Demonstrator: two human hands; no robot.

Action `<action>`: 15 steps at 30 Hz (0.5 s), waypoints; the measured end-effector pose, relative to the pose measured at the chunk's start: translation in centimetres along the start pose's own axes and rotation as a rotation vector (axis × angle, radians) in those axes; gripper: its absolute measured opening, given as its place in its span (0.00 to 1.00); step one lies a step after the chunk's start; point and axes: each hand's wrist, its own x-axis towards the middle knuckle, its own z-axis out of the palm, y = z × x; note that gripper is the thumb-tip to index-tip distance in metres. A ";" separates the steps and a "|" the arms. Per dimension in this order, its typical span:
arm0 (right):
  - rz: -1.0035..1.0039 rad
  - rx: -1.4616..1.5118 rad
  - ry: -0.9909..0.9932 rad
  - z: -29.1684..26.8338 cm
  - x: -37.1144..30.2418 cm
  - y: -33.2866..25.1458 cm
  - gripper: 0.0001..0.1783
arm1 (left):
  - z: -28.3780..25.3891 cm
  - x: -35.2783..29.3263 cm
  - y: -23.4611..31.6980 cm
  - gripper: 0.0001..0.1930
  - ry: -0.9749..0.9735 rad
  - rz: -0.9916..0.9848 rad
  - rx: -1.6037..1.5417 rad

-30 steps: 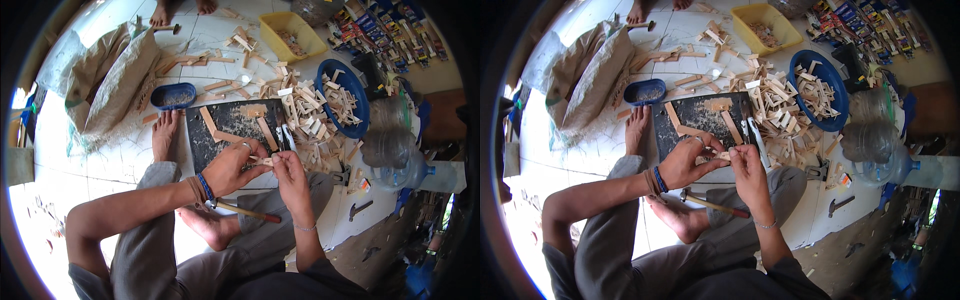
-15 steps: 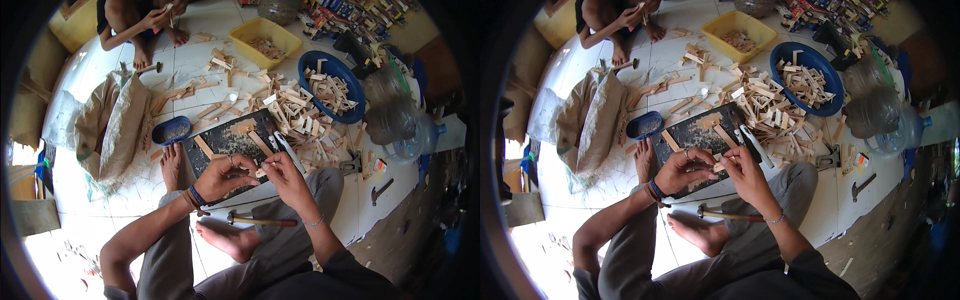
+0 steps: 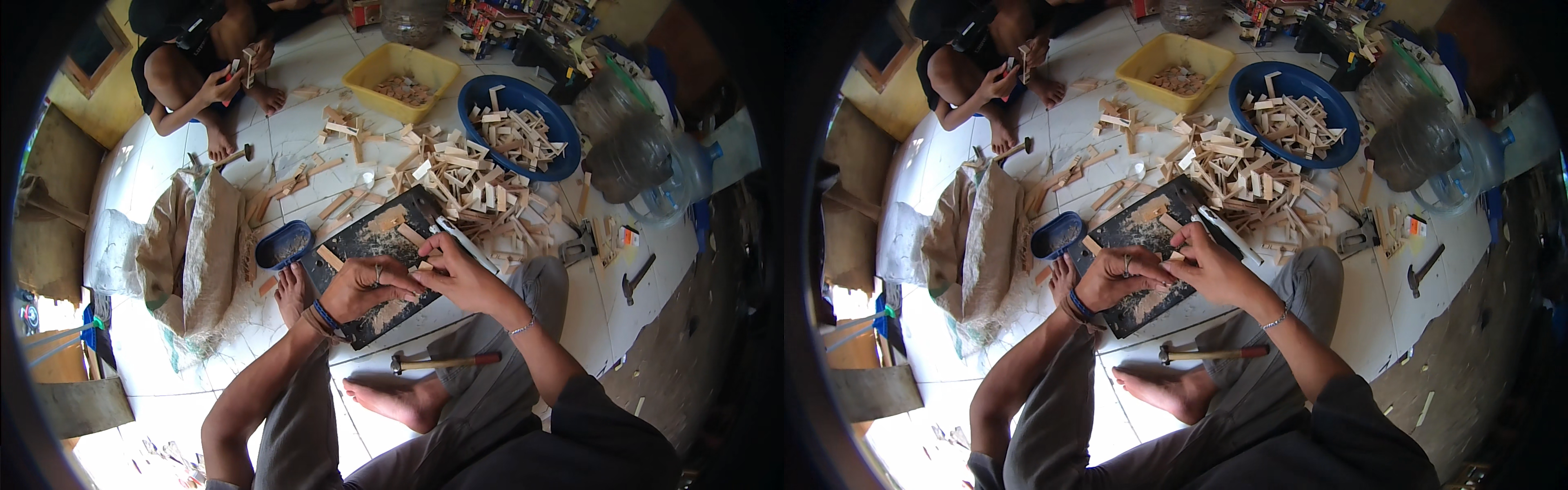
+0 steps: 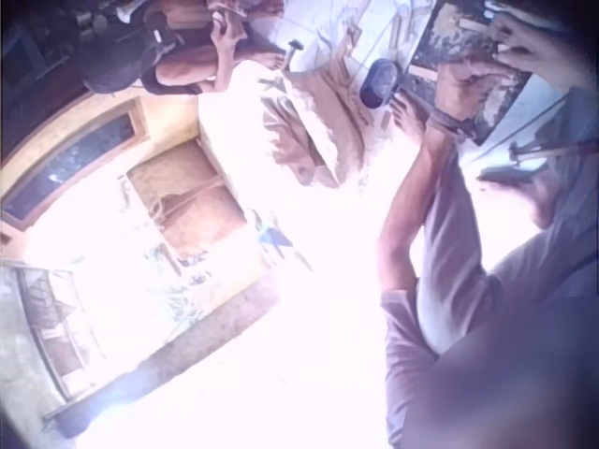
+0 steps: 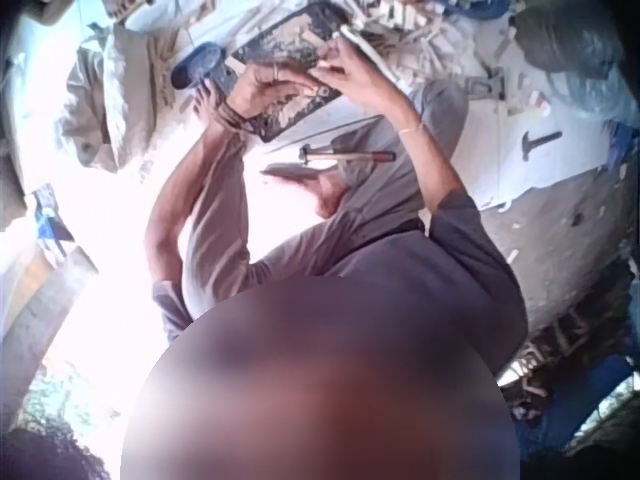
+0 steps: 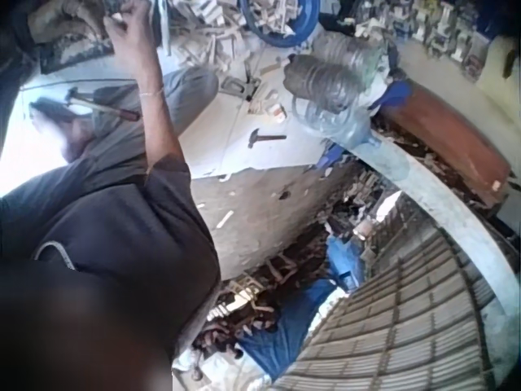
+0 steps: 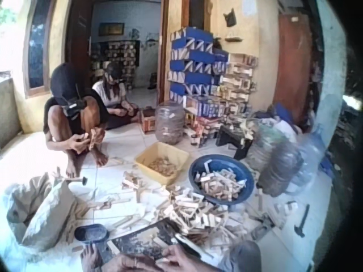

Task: The person sits on the floor and uses a hammer and chisel to carve small wooden pieces. They repeatedly position the chisel on the wood and strike it with the hammer, then inspect the carved pieces and place them aside.

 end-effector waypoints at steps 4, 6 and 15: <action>-0.028 -0.046 -0.026 0.2 1.0 0.3 0.23 | 0.3 -0.4 -0.7 0.09 0.055 0.056 -0.012; -0.118 0.009 0.006 0.7 1.2 0.6 0.22 | 0.7 -1.2 -0.9 0.09 0.082 -0.007 -0.055; -0.192 -0.059 0.298 2.7 -1.1 2.7 0.14 | 1.9 -1.9 -0.7 0.08 0.226 -0.089 0.008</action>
